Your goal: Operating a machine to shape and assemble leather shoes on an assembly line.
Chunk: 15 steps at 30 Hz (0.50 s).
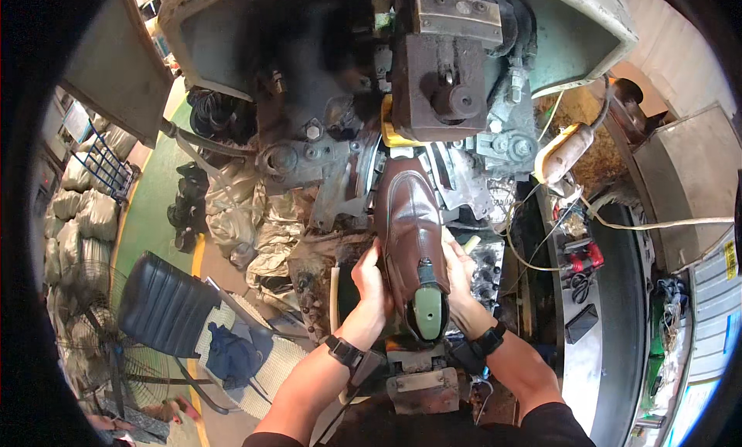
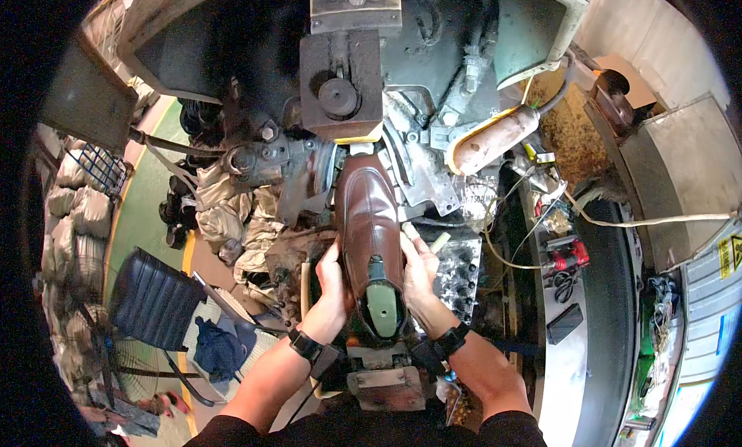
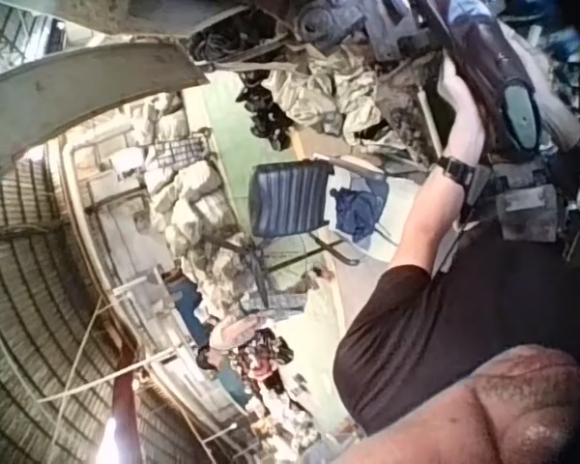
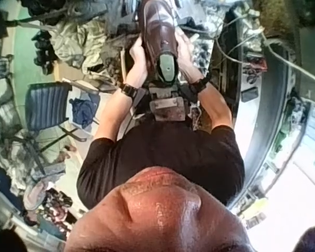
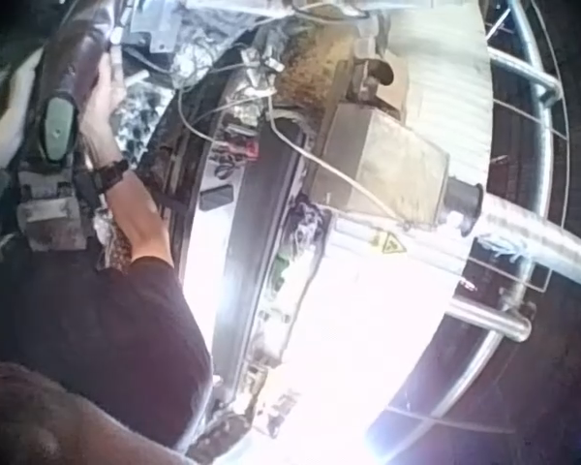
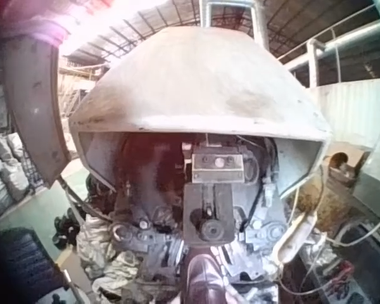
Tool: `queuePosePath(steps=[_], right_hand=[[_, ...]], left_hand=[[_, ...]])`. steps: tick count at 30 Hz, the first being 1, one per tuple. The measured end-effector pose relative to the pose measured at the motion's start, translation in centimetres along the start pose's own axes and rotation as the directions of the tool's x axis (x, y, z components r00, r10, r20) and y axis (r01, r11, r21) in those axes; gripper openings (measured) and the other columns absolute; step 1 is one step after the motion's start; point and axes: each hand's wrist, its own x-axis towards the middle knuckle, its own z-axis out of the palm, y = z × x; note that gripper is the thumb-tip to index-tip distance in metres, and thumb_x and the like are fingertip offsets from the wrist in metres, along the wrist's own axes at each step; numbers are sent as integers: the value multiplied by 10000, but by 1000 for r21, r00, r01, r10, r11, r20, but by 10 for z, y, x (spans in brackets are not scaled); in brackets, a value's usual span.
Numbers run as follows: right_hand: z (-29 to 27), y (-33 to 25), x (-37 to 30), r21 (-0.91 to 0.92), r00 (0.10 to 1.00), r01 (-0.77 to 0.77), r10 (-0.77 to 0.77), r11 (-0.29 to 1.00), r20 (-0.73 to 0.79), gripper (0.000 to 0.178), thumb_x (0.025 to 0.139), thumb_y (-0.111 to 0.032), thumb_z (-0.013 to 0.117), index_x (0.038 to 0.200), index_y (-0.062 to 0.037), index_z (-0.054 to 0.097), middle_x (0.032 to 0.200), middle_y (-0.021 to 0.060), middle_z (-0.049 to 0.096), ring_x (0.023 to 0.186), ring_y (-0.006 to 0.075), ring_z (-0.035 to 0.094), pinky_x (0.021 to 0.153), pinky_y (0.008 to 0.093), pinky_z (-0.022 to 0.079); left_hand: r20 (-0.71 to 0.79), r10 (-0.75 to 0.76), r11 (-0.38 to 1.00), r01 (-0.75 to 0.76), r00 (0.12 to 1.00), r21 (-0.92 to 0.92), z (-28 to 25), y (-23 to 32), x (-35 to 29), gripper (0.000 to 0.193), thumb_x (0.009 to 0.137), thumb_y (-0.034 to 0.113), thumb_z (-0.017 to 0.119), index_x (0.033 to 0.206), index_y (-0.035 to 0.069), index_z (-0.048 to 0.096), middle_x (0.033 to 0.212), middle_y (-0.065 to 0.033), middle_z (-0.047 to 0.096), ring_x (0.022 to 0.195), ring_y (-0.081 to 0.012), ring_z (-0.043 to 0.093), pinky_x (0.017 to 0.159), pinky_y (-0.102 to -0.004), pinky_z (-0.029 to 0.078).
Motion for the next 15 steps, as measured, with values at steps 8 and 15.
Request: queuePosePath(steps=[8,15], right_hand=[[-4,-2,-4,7,999,-2,2,1000,-34,390,956,-151,724,1284,24,605,1107,99,706,936,153,698,819,290,593],[-43,-37,-11,-359,993,-118,113,926,-34,466,1007,-225,666,1375,38,556,1022,125,713,805,177,706,722,308,608]], left_hand=[[-26,-36,999,35,999,-19,13,5,-4,373,1049,280,565,1210,-46,649,1161,-150,697,999,-255,693,871,-394,584],[-63,247,871,-193,967,452,-50,41,5,331,1008,293,663,1097,-25,686,1094,-147,723,927,-235,716,854,-365,586]])
